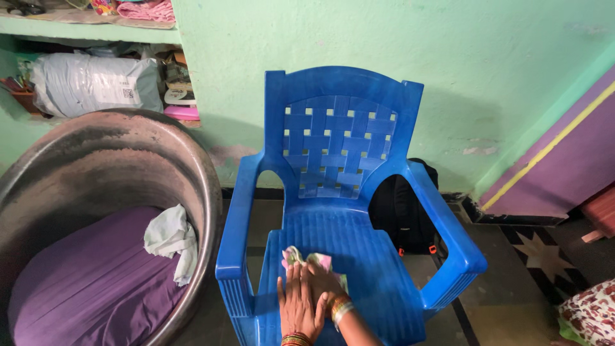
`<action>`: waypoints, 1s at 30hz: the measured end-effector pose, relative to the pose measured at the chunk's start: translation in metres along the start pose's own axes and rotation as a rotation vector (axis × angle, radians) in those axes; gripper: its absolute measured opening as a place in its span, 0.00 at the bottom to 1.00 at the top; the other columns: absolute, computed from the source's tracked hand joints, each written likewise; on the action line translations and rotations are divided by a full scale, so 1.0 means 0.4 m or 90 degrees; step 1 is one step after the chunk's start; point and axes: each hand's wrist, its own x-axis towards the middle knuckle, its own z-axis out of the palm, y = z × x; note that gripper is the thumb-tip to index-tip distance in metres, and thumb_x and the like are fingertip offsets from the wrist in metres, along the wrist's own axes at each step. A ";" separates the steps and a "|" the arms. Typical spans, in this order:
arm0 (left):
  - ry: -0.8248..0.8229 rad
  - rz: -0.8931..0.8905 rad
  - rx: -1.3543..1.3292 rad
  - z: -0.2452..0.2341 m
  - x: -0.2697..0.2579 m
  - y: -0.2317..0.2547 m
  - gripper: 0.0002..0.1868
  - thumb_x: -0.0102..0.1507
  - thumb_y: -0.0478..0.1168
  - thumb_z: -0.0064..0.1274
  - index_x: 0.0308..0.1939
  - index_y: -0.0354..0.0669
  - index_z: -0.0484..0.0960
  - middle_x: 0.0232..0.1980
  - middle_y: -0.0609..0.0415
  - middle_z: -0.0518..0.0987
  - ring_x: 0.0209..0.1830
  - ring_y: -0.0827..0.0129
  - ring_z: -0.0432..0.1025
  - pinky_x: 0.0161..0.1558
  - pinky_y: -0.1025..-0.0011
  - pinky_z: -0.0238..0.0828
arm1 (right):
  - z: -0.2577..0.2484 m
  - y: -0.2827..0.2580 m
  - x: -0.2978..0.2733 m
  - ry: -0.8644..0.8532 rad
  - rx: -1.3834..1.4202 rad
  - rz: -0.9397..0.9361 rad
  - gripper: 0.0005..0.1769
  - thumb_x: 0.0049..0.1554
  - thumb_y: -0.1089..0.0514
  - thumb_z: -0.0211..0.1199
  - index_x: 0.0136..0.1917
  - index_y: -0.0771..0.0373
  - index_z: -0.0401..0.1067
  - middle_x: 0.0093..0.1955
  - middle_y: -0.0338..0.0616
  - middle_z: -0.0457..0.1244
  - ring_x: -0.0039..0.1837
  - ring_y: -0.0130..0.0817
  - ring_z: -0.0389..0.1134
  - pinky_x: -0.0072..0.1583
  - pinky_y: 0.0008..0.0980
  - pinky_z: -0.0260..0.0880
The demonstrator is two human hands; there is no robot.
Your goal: The person wipes a blue plastic chair with a patterned cloth. They clean the seat, armrests, and backrest in a repetitive manner.
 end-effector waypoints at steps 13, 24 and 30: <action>-0.032 0.031 0.000 0.000 0.004 0.009 0.44 0.65 0.62 0.40 0.75 0.35 0.53 0.77 0.42 0.56 0.80 0.52 0.44 0.75 0.49 0.30 | -0.021 0.241 -0.288 0.371 -0.052 0.259 0.19 0.56 0.49 0.60 0.58 0.52 0.79 0.67 0.44 0.65 0.70 0.45 0.63 0.69 0.44 0.61; -0.065 0.052 0.014 0.023 -0.003 0.007 0.42 0.65 0.62 0.39 0.73 0.35 0.57 0.75 0.43 0.61 0.79 0.55 0.47 0.75 0.49 0.33 | 0.021 0.095 -0.298 0.308 -0.055 0.267 0.20 0.54 0.50 0.59 0.59 0.55 0.76 0.72 0.43 0.61 0.74 0.49 0.57 0.69 0.52 0.56; -0.095 0.047 0.026 0.030 -0.003 0.004 0.41 0.64 0.61 0.39 0.72 0.36 0.58 0.74 0.44 0.62 0.79 0.55 0.47 0.75 0.49 0.33 | 0.066 0.211 -0.291 0.345 -0.079 0.359 0.21 0.56 0.46 0.58 0.60 0.51 0.79 0.75 0.46 0.59 0.76 0.51 0.54 0.73 0.54 0.50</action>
